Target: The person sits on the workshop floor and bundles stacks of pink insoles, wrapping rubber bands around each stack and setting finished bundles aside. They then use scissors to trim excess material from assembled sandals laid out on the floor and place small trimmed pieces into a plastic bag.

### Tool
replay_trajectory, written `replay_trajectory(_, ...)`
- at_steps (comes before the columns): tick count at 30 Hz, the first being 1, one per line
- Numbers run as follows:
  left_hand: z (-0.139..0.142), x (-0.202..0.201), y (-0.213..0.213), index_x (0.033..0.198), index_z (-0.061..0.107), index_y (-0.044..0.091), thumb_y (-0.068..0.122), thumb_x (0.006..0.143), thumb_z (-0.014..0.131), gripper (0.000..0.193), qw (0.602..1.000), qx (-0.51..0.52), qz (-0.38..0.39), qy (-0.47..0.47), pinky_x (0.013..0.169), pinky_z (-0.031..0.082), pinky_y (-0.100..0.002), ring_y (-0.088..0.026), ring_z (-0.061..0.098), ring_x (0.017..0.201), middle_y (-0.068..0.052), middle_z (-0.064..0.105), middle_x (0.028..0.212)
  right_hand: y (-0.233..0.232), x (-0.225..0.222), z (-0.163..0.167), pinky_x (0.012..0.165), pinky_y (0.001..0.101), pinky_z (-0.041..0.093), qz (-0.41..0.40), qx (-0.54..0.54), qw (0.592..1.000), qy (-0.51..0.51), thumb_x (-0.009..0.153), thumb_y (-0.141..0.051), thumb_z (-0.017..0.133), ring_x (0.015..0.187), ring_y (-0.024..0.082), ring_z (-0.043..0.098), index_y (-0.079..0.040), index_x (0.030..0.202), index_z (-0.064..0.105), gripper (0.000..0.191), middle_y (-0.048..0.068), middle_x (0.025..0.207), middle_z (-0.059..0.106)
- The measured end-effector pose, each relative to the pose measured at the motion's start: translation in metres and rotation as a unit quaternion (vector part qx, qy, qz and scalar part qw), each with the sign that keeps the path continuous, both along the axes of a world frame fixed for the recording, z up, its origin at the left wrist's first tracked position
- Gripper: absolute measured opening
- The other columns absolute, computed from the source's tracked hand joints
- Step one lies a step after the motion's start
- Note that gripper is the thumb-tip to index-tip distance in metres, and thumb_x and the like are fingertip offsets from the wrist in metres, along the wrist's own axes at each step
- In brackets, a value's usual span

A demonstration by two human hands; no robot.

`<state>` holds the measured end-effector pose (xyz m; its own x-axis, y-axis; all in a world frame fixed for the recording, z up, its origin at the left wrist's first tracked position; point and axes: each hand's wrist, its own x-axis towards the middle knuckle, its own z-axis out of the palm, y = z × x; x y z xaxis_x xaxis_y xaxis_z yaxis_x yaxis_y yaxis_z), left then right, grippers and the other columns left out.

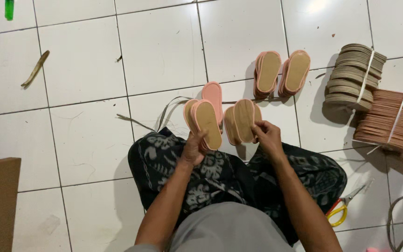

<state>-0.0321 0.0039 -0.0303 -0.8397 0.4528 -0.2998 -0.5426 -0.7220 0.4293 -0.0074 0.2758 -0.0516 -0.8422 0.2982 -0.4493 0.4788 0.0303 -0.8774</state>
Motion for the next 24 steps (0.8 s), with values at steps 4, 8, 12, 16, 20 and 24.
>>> replay_trajectory(4,-0.003,0.0,-0.007,0.136,0.056,0.001,0.02,0.094,0.064,0.046,1.0,-0.003,0.002,-0.028,0.09,0.063,-0.04,-0.028,0.072,0.11,-0.015,0.072,0.122,-0.01,-0.003,-0.006,0.063,0.0289,0.057,0.071,0.106,0.992,0.003,0.092,-0.021,0.073,0.076,0.012,0.07,0.005,0.116,0.07,0.035,0.006,0.09,0.074)
replay_trajectory(8,-0.007,0.004,0.006,0.141,0.053,0.004,0.01,0.101,0.066,0.042,0.998,-0.054,-0.007,0.013,0.089,0.061,-0.04,-0.023,0.068,0.112,-0.009,0.068,0.124,-0.028,0.001,0.021,0.065,0.028,0.053,0.142,0.11,0.982,0.055,0.096,-0.025,0.07,0.077,0.012,0.067,0.002,0.121,0.071,0.037,0.007,0.09,0.072)
replay_trajectory(12,-0.007,0.002,0.02,0.139,0.056,0.003,0.006,0.102,0.065,0.039,0.996,-0.078,-0.022,0.04,0.093,0.06,-0.037,-0.021,0.068,0.114,-0.009,0.068,0.128,-0.029,0.001,0.033,0.06,0.0277,0.051,0.204,0.008,0.979,0.011,0.096,-0.022,0.071,0.071,0.014,0.066,0.006,0.112,0.073,0.032,0.009,0.084,0.073)
replay_trajectory(16,-0.001,0.0,0.012,0.137,0.059,0.001,0.011,0.102,0.064,0.037,0.992,-0.109,-0.025,0.059,0.085,0.059,-0.037,-0.025,0.07,0.109,-0.013,0.069,0.126,0.003,-0.002,0.015,0.061,0.0271,0.053,0.057,-0.006,0.998,0.019,0.098,-0.017,0.066,0.072,0.013,0.064,0.006,0.118,0.071,0.031,0.006,0.087,0.071)
replay_trajectory(20,0.001,-0.002,-0.002,0.134,0.061,-0.007,0.029,0.103,0.059,0.048,0.999,0.008,-0.018,-0.026,0.087,0.062,-0.04,-0.028,0.071,0.107,-0.023,0.071,0.119,0.014,0.002,-0.012,0.062,0.0303,0.056,0.056,0.001,0.997,-0.044,0.097,-0.015,0.066,0.071,0.018,0.066,0.006,0.118,0.071,0.03,0.009,0.088,0.071)
replay_trajectory(24,-0.005,-0.003,-0.002,0.136,0.056,-0.001,0.024,0.101,0.06,0.043,0.999,-0.018,-0.005,-0.045,0.093,0.061,-0.042,-0.027,0.069,0.113,-0.017,0.067,0.123,-0.01,0.002,-0.006,0.07,0.0297,0.055,0.151,0.23,0.961,-0.035,0.093,-0.02,0.075,0.078,0.018,0.07,0.003,0.117,0.071,0.034,0.013,0.09,0.076)
